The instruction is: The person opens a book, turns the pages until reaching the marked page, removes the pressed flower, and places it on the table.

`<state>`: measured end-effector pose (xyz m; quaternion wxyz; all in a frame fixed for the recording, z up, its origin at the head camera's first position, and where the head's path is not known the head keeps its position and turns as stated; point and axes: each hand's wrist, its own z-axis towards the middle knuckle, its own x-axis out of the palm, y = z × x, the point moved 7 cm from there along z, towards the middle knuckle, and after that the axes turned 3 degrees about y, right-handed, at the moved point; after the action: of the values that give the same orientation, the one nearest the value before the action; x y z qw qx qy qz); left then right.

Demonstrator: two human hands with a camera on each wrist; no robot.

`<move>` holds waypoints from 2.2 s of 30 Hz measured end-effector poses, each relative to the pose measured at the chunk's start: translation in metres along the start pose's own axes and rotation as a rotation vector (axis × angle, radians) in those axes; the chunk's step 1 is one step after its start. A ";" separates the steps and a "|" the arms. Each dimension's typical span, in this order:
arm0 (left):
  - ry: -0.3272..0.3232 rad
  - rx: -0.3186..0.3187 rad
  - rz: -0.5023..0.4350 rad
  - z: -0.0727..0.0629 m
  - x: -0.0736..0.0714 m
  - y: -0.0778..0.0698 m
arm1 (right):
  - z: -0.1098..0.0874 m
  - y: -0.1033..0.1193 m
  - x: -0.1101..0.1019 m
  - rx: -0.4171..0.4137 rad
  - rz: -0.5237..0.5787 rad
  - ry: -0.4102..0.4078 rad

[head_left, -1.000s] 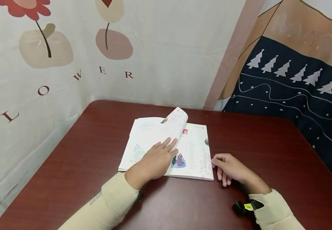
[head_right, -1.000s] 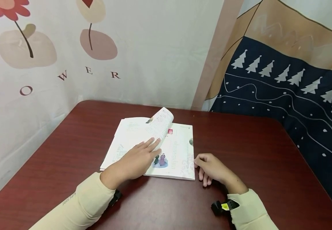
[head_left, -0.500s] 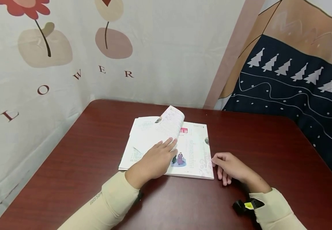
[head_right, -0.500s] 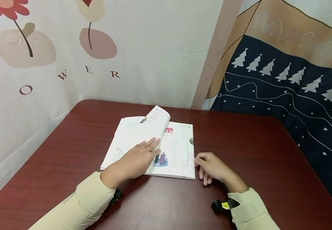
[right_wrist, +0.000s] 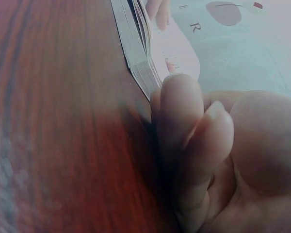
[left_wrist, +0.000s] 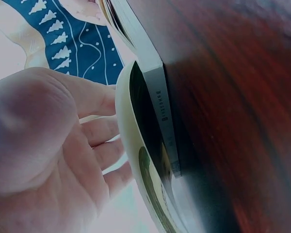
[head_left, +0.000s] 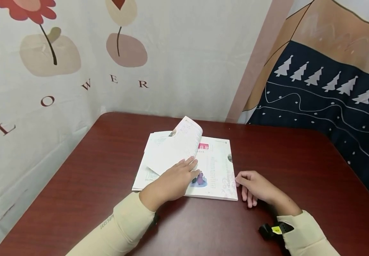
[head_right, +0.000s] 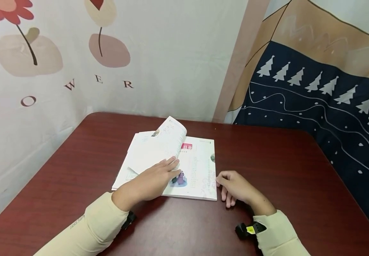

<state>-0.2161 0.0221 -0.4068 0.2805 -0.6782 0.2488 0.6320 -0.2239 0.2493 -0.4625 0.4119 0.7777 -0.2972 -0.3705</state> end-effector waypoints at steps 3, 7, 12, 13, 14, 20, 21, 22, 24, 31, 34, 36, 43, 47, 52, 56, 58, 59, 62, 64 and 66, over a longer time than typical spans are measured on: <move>0.013 0.000 0.006 0.000 0.001 0.000 | 0.000 0.000 0.001 0.001 0.001 0.003; 0.001 -0.002 0.012 0.000 0.000 0.000 | 0.000 0.000 -0.001 -0.006 -0.002 -0.008; 0.018 -0.006 -0.007 0.000 0.001 0.000 | 0.000 -0.001 0.001 0.001 0.004 0.005; 0.021 -0.007 -0.007 -0.001 0.001 0.000 | 0.000 -0.001 0.001 0.001 0.003 0.006; 0.023 -0.009 -0.008 -0.001 0.001 0.000 | 0.000 -0.001 0.001 0.000 0.001 0.005; 0.022 -0.025 -0.009 -0.001 -0.001 0.001 | 0.000 0.000 0.000 -0.004 -0.002 -0.009; 0.028 -0.029 -0.010 -0.001 0.000 0.001 | 0.000 -0.001 0.000 -0.002 0.001 -0.006; 0.037 -0.033 -0.013 -0.002 0.001 0.001 | 0.001 -0.001 0.001 0.001 0.002 -0.001; 0.053 -0.043 -0.020 -0.003 0.003 0.002 | 0.001 -0.002 0.001 0.004 0.004 0.004; 0.058 -0.064 -0.035 -0.003 0.003 0.004 | 0.000 0.000 0.000 -0.004 0.002 -0.011; 0.078 -0.077 -0.058 -0.003 0.005 0.004 | 0.001 -0.002 0.001 0.002 0.006 -0.002; 0.087 -0.085 -0.068 -0.003 0.007 0.004 | 0.001 -0.003 0.001 0.001 0.006 -0.001; 0.072 -0.100 -0.072 -0.002 0.005 0.005 | 0.001 0.000 0.000 -0.008 -0.003 -0.008; 0.081 -0.098 -0.100 -0.004 0.006 0.004 | 0.001 -0.002 0.001 -0.001 -0.005 -0.003; 0.095 -0.110 -0.140 -0.003 0.006 0.006 | 0.001 0.000 -0.001 -0.006 -0.009 -0.012; 0.126 -0.124 -0.183 -0.003 0.009 0.007 | 0.001 -0.001 -0.001 0.000 -0.004 -0.007; 0.136 -0.126 -0.193 -0.004 0.009 0.007 | 0.001 -0.002 0.000 0.003 -0.004 -0.001; 0.138 -0.127 -0.193 -0.004 0.009 0.007 | 0.001 -0.001 0.000 0.003 -0.004 -0.001; 0.137 -0.136 -0.188 -0.003 0.009 0.008 | 0.002 0.000 -0.002 -0.003 -0.009 -0.008; 0.136 -0.142 -0.189 -0.003 0.009 0.008 | 0.002 0.001 -0.003 -0.007 -0.010 -0.014; 0.140 -0.147 -0.198 -0.003 0.010 0.008 | 0.002 0.001 -0.003 -0.007 -0.010 -0.013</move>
<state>-0.2190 0.0140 -0.4168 0.2729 -0.7605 0.1526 0.5691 -0.2270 0.2501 -0.4617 0.4107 0.7754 -0.2947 -0.3785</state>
